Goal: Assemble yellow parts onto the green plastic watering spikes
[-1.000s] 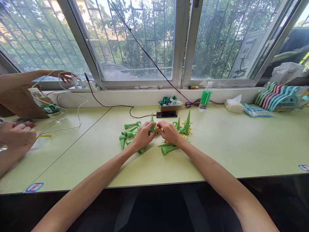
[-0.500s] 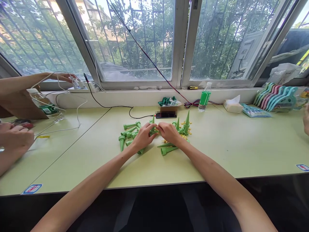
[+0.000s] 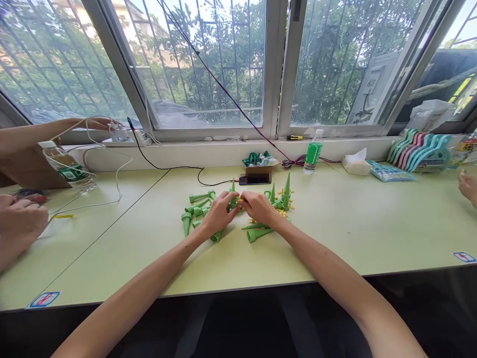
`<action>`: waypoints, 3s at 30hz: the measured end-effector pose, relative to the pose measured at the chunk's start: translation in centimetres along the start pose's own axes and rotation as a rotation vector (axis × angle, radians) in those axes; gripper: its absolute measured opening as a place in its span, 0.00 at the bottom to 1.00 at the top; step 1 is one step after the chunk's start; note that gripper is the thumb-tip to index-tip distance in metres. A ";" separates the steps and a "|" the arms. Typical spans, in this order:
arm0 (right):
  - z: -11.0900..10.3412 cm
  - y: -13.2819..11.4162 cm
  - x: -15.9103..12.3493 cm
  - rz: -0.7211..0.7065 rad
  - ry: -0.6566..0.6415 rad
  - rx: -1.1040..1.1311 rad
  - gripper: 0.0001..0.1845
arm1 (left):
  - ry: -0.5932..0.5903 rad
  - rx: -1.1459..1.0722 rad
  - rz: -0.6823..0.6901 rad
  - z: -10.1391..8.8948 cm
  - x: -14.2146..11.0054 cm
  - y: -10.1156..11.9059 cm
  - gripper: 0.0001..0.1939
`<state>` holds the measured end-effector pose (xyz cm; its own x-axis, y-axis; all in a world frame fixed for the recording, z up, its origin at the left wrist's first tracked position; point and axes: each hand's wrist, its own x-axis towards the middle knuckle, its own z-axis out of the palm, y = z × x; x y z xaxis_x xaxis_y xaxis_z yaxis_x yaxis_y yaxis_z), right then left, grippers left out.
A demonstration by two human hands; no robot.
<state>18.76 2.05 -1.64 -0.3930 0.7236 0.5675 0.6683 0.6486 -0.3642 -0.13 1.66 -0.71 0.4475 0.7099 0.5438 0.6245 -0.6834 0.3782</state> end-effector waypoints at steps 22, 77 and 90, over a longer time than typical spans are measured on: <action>0.1 0.0 0.0 -0.007 0.064 -0.007 0.05 | 0.004 -0.008 -0.022 -0.1 0.1 0.2 0.17; -0.1 -0.4 0.3 0.016 0.068 -0.014 0.13 | 0.025 0.051 0.014 -0.4 0.2 0.0 0.18; -0.3 -0.9 0.3 0.029 0.307 0.143 0.26 | -0.029 -0.113 0.063 -0.2 0.1 0.1 0.42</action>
<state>18.24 1.56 -0.91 -0.1518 0.6512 0.7436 0.5723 0.6713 -0.4710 -0.13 1.59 -0.52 0.5025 0.6687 0.5480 0.5196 -0.7402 0.4268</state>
